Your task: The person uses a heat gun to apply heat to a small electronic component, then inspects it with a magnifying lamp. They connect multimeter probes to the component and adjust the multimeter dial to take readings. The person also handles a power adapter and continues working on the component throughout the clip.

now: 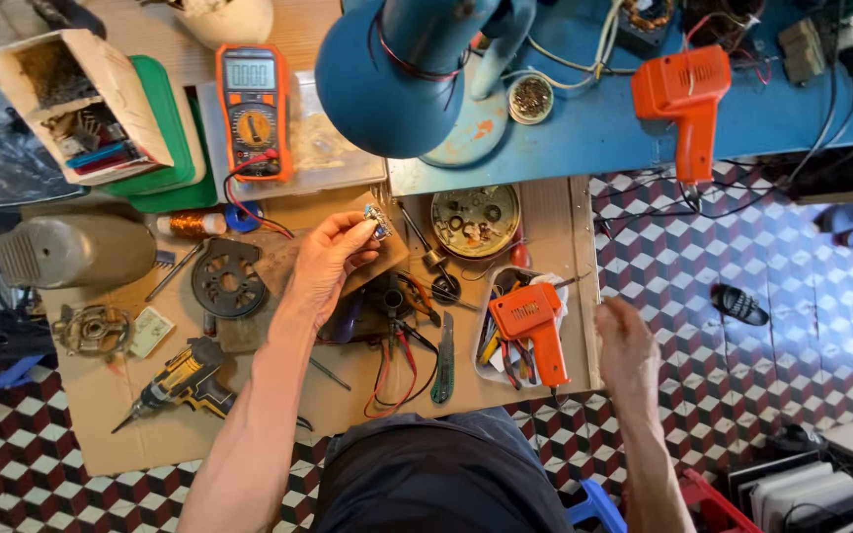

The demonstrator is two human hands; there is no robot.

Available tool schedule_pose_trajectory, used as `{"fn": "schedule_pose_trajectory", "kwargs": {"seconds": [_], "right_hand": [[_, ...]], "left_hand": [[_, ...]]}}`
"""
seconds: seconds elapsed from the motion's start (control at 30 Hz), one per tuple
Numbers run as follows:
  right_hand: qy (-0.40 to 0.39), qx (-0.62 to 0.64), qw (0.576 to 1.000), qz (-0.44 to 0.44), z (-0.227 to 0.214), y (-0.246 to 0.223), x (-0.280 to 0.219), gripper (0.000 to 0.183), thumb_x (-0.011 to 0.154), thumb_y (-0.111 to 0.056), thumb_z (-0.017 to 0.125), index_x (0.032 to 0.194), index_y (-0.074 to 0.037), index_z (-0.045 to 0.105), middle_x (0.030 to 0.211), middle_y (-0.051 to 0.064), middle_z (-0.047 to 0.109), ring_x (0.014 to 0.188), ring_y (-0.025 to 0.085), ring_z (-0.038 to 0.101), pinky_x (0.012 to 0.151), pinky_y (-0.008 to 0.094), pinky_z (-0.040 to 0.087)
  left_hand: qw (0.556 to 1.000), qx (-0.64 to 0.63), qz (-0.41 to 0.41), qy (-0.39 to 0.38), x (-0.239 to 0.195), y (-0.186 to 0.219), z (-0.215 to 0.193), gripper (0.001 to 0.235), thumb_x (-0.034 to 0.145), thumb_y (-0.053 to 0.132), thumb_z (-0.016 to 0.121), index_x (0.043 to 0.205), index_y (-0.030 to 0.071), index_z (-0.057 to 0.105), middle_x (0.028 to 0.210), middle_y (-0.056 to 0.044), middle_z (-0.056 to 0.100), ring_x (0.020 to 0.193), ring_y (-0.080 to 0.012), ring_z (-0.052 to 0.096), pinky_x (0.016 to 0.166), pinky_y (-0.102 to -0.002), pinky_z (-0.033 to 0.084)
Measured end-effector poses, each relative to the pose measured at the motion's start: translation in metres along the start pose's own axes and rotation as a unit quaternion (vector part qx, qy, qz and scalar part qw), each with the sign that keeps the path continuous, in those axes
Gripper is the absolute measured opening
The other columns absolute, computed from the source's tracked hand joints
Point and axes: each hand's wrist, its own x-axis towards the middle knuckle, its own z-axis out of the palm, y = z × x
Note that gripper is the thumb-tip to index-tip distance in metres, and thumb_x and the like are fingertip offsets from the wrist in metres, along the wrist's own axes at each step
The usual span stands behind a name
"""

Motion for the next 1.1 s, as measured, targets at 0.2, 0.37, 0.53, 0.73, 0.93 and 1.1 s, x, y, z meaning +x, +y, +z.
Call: {"fn": "schedule_pose_trajectory", "kwargs": {"seconds": [0.2,0.37,0.53,0.73,0.93,1.1], "right_hand": [[-0.054,-0.200,0.978,-0.015,0.072,0.045,-0.018,0.069,0.087,-0.036,0.074,0.146,-0.010,0.046,0.134,0.021,0.056,0.119,0.038,0.061,0.096,0.049,0.051],[0.024,-0.235,0.971,-0.036,0.111,0.048,-0.021,0.072,0.078,-0.023,0.075,0.142,-0.008,0.045,0.131,0.021,0.051,0.111,0.042,0.061,0.089,0.052,0.053],[0.081,-0.213,0.972,-0.064,0.111,0.038,-0.019,0.068,0.071,-0.018,0.078,0.132,-0.005,0.051,0.123,0.019,0.053,0.110,0.040,0.061,0.086,0.050,0.054],[0.094,-0.153,0.982,-0.054,0.058,0.007,-0.021,0.070,0.070,-0.015,0.078,0.135,-0.007,0.052,0.120,0.016,0.055,0.104,0.036,0.064,0.084,0.046,0.055],[-0.039,0.429,0.897,-0.099,0.010,-0.054,-0.001,0.030,0.088,-0.020,0.069,0.109,0.000,0.061,0.088,0.010,0.067,0.075,0.018,0.066,0.064,0.035,0.055],[0.007,0.363,0.925,-0.109,0.012,-0.130,0.048,0.019,0.088,-0.014,0.073,0.101,-0.003,0.064,0.068,0.006,0.062,0.053,0.013,0.059,0.047,0.029,0.050]], "left_hand": [[0.999,0.025,0.026,-0.038,0.004,0.000,-0.008,0.024,0.096,0.015,0.071,0.116,0.002,0.066,0.102,-0.005,0.071,0.087,-0.0099,0.068,0.080,-0.024,0.058],[0.997,-0.020,0.019,-0.077,0.008,-0.001,-0.017,0.022,0.098,0.014,0.069,0.116,0.001,0.065,0.099,-0.005,0.070,0.083,-0.0117,0.068,0.081,-0.026,0.059],[0.997,-0.018,0.015,-0.074,0.011,-0.007,-0.018,0.025,0.096,0.014,0.067,0.116,0.000,0.064,0.098,-0.006,0.071,0.082,-0.0121,0.069,0.079,-0.025,0.060],[0.997,-0.019,0.019,-0.069,0.011,-0.002,-0.016,0.027,0.095,0.016,0.068,0.116,0.000,0.063,0.097,-0.008,0.070,0.081,-0.0135,0.069,0.077,-0.025,0.059],[0.998,-0.013,0.025,-0.058,0.009,-0.005,-0.014,0.029,0.095,0.017,0.069,0.118,0.000,0.063,0.097,-0.007,0.070,0.082,-0.0129,0.070,0.077,-0.024,0.059],[0.999,-0.005,0.023,-0.032,0.006,0.000,-0.008,0.030,0.095,0.018,0.069,0.118,0.000,0.062,0.097,-0.009,0.071,0.083,-0.0141,0.070,0.077,-0.025,0.059]]}}
